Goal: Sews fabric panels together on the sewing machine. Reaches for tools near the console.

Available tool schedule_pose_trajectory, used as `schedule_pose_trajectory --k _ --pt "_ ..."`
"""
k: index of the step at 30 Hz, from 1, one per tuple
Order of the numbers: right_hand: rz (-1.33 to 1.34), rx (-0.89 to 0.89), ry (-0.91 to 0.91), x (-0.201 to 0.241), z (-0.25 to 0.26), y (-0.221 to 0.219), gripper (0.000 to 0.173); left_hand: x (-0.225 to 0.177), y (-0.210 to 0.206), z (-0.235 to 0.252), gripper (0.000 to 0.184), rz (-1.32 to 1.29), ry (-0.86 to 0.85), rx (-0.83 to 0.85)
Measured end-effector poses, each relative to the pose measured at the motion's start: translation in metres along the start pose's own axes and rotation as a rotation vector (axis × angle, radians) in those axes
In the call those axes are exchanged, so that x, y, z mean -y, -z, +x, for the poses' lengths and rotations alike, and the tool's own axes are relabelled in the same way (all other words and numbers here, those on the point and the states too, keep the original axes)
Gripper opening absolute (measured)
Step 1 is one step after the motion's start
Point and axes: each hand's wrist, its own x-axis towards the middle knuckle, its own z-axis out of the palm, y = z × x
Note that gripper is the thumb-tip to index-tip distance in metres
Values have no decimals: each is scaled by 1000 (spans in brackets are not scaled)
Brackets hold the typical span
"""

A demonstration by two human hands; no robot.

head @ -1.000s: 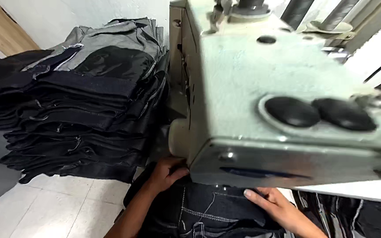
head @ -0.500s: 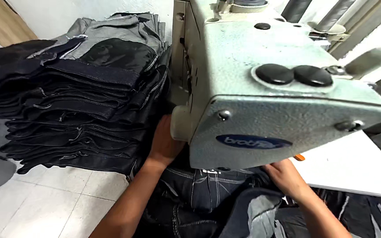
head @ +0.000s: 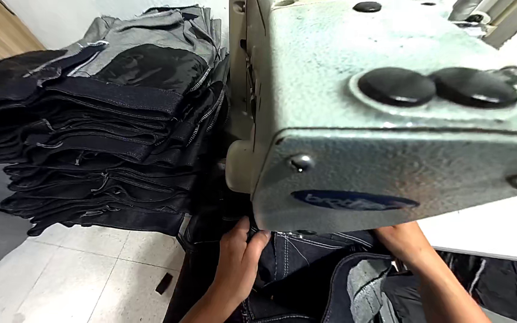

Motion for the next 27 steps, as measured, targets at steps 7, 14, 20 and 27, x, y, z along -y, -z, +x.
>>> schedule_pose_trajectory --k 7,14,20,27 --pt "-44 10 22 20 13 8 29 6 -4 -8 22 -88 -4 -56" --pt "0 29 83 -49 26 -18 44 11 -3 -12 25 -95 -47 -56" --pt "57 28 42 28 17 19 20 12 -1 -11 28 -107 -93 -66" --pt "229 -13 -301 5 4 59 30 -2 15 -15 24 -17 -31 11"
